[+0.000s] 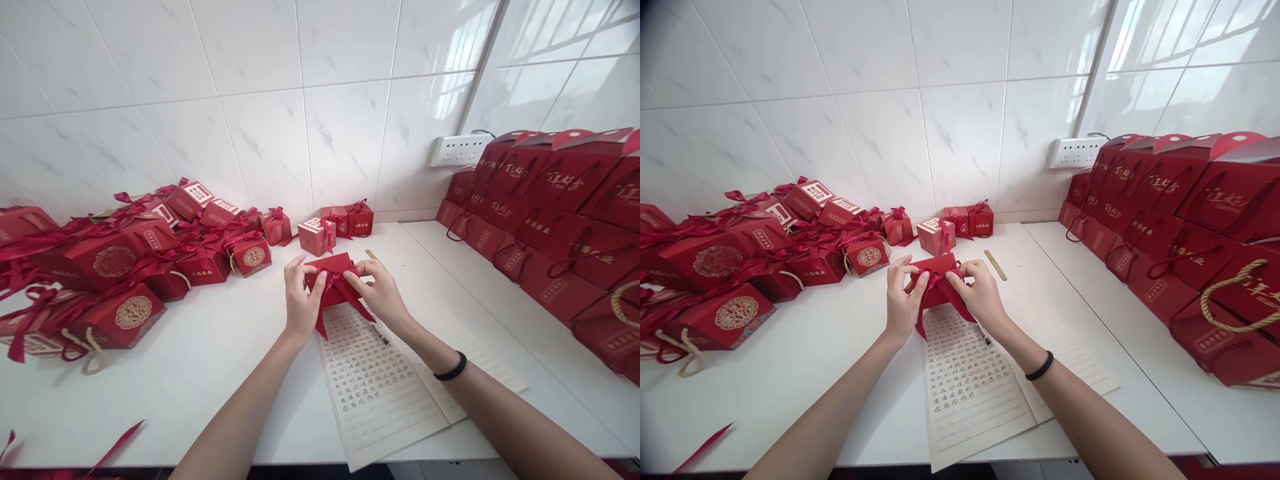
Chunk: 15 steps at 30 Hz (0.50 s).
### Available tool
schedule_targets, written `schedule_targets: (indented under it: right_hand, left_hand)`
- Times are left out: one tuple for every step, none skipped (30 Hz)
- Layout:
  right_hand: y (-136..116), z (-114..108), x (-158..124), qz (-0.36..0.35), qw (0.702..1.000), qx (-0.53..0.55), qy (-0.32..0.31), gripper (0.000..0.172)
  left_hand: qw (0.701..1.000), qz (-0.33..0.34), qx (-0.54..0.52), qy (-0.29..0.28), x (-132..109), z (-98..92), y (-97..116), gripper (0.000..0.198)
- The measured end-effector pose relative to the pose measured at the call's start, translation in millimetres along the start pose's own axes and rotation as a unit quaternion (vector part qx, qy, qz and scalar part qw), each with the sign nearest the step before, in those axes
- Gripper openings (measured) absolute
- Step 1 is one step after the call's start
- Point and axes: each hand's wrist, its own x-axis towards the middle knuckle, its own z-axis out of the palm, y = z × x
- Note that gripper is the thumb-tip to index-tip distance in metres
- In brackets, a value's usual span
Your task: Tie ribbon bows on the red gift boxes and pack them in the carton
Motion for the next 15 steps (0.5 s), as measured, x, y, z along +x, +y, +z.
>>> schedule_targets:
  right_hand:
    - [0.6,0.5,1.4,0.002,1.000,-0.001,0.002,0.041]
    - [1.2,0.7,2.5,0.003,1.000,-0.003,0.004,0.042]
    - [1.7,0.4,3.6,0.004,1.000,-0.004,0.007,0.043]
    - [2.1,-0.1,4.5,0.006,1.000,-0.001,0.008,0.044]
    - [2.2,-0.9,5.2,0.011,1.000,0.006,0.007,0.044]
    - [2.0,-1.9,6.0,0.022,1.000,0.018,0.001,0.045]
    - [1.7,-3.0,6.6,0.039,0.999,0.036,-0.007,0.046]
    - [1.2,-4.0,7.2,0.062,0.996,0.058,-0.016,0.047]
    - [0.7,-4.9,7.7,0.086,0.993,0.082,-0.025,0.048]
    - [0.1,-5.8,8.1,0.109,0.988,0.105,-0.033,0.050]
    - [-0.4,-6.5,8.4,0.128,0.983,0.124,-0.040,0.050]
    - [-0.9,-7.1,8.6,0.141,0.979,0.142,-0.045,0.050]
    - [-1.2,-7.5,8.7,0.150,0.975,0.159,-0.049,0.050]
    - [-1.3,-7.8,8.9,0.157,0.971,0.176,-0.050,0.049]
    - [-1.3,-8.0,9.0,0.161,0.967,0.193,-0.051,0.047]
  left_hand:
    - [1.000,0.000,0.007,0.001,-0.4,0.0,0.8,0.016]
    - [1.000,-0.002,0.009,0.004,-1.0,0.2,1.7,0.018]
    - [1.000,-0.006,0.006,0.007,-1.7,0.7,2.9,0.018]
    - [1.000,-0.010,0.001,0.011,-2.4,1.4,4.0,0.018]
    - [1.000,-0.014,-0.002,0.014,-3.1,2.2,5.0,0.018]
    - [1.000,-0.017,-0.004,0.016,-3.7,3.1,5.9,0.017]
    - [1.000,-0.019,-0.003,0.019,-4.1,4.0,6.5,0.017]
    - [0.999,-0.021,-0.002,0.024,-4.4,4.7,7.0,0.017]
    - [0.999,-0.024,-0.001,0.028,-4.6,5.4,7.2,0.016]
    - [0.999,-0.028,0.000,0.032,-4.7,5.9,7.3,0.015]
    - [0.999,-0.033,0.000,0.036,-4.7,6.3,7.3,0.015]
    - [0.998,-0.040,-0.001,0.039,-4.7,6.5,7.2,0.014]
    - [0.998,-0.047,-0.004,0.041,-4.7,6.8,7.0,0.013]
    - [0.998,-0.055,-0.007,0.041,-4.8,7.0,6.7,0.013]
    - [0.997,-0.062,-0.012,0.039,-4.9,7.2,6.5,0.013]
